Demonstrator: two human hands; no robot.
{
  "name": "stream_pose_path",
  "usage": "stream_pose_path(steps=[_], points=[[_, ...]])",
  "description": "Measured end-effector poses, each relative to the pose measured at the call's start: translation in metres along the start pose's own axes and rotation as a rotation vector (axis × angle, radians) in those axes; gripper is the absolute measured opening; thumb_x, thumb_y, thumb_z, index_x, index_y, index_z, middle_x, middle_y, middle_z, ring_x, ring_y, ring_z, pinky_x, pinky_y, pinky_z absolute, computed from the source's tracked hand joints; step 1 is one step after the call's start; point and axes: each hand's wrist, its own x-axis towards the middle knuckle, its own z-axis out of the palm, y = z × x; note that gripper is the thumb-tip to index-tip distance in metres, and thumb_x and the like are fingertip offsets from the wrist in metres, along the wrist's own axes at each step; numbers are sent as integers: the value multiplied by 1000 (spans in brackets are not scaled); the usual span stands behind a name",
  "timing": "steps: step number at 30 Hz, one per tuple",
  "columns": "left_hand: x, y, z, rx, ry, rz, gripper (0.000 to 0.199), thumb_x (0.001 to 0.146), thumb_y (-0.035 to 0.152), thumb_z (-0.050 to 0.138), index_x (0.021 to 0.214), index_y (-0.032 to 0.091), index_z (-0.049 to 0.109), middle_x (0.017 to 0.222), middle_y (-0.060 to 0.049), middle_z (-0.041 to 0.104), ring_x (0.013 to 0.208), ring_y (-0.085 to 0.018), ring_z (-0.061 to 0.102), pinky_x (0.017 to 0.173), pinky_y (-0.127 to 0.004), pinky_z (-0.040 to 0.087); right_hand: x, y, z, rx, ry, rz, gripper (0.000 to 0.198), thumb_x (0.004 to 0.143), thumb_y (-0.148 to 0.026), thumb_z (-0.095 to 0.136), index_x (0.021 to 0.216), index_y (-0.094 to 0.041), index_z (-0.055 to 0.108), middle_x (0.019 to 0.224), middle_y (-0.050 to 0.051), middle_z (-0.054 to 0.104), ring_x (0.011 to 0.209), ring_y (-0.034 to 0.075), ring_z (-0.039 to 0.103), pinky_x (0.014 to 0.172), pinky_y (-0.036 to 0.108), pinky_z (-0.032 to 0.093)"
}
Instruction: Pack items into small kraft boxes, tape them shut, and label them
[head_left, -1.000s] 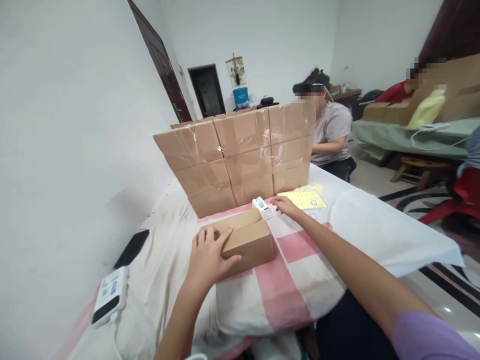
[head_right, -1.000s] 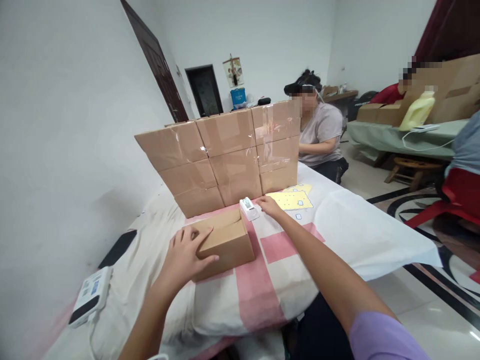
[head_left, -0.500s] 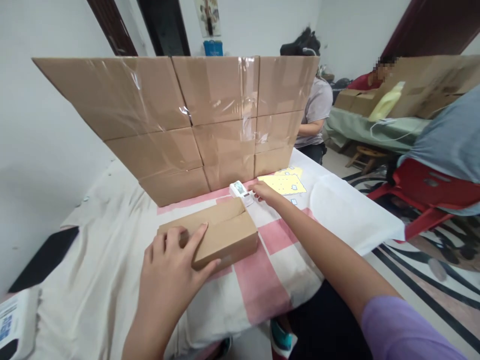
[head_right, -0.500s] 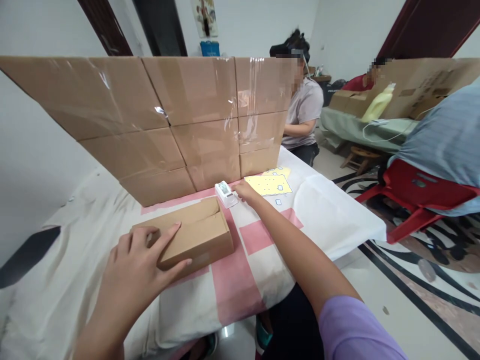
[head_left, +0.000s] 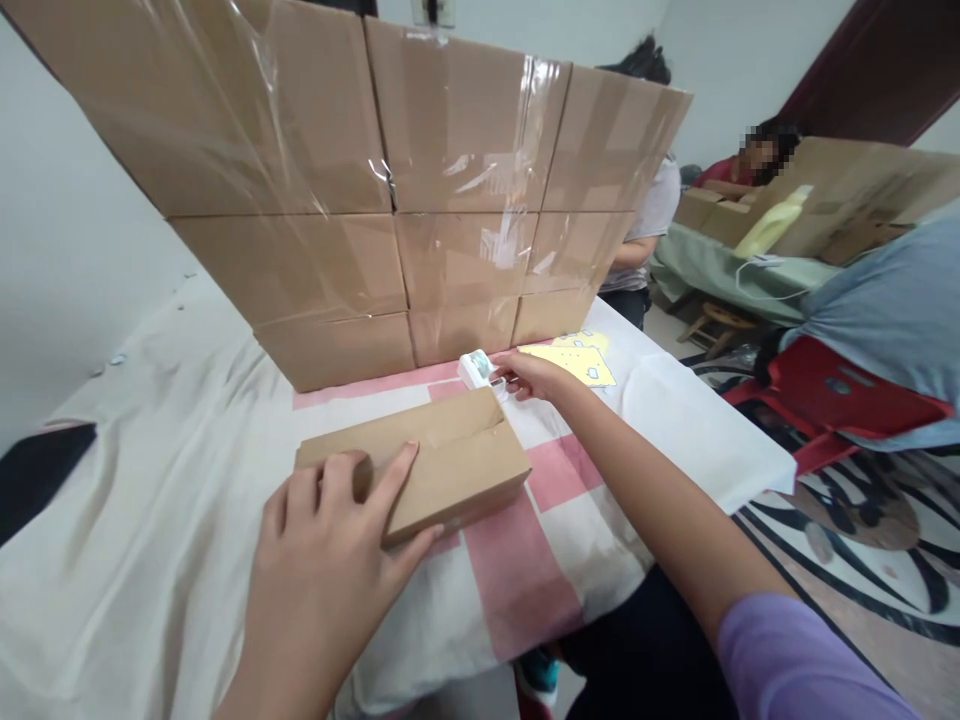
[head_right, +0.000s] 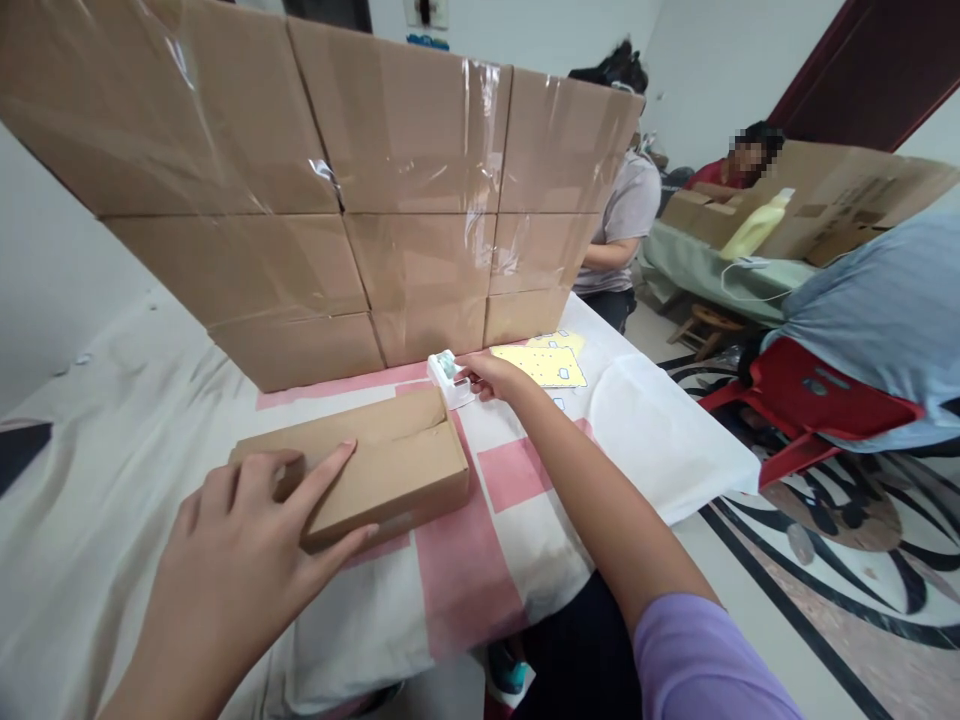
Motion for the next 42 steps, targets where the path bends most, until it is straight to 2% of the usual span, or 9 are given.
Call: stream_pose_path(steps=[4,8,12,15,20,27,34,42], points=[[-1,-2,2,5,12,18,64,86,61,48,141,30,55,112,-17,56,93,-37,49,77,-50,44,3,1,0,79,-16,65,18,95,-29,58,81,-17,55,65,0,54,44,7,31,39,21,16],[-1,-1,0,0,-6,10,64,88,60,44,142,28,55,109,-18,56,92,-39,49,76,-52,44,4,2,6,77,18,71,20,95,-24,58,77,-17,53,64,-1,51,46,7,36,41,20,26],[-2,-1,0,-42,-28,-2,68,87,61,44,147,30,49,113,-18,56,93,-40,49,77,-55,44,1,2,13,93,74,61,20,99,-27,54,81,-18,52,67,-1,50,48,9,38,44,22,34],[-5,-1,3,-60,-31,-20,69,87,61,45,150,33,44,114,-18,57,95,-41,49,79,-58,45,-1,2,16,150,102,23,18,99,-29,54,83,-20,50,67,-3,48,48,10,38,45,23,39],[-7,-3,2,-83,-6,1,68,87,59,49,150,34,45,115,-17,58,97,-41,51,80,-56,45,-1,5,21,218,166,-29,22,98,-27,52,79,-19,48,66,-3,45,48,9,39,51,26,51],[-6,-2,0,-23,31,35,69,88,59,50,150,30,42,112,-17,58,94,-39,51,77,-52,45,-10,14,31,242,271,-130,24,94,-25,59,72,-17,52,65,-1,50,53,10,47,52,22,51],[-8,-2,3,12,46,30,77,88,60,47,158,34,24,111,-17,57,93,-39,50,77,-51,44,-15,28,28,319,270,-192,27,89,-20,66,65,-13,57,60,1,55,56,11,56,60,23,56],[-6,-2,0,70,43,44,75,87,61,53,153,29,34,112,-15,57,94,-35,52,78,-45,41,-18,35,22,454,235,-167,29,87,-9,65,59,-12,58,56,3,59,57,12,63,66,22,59]])
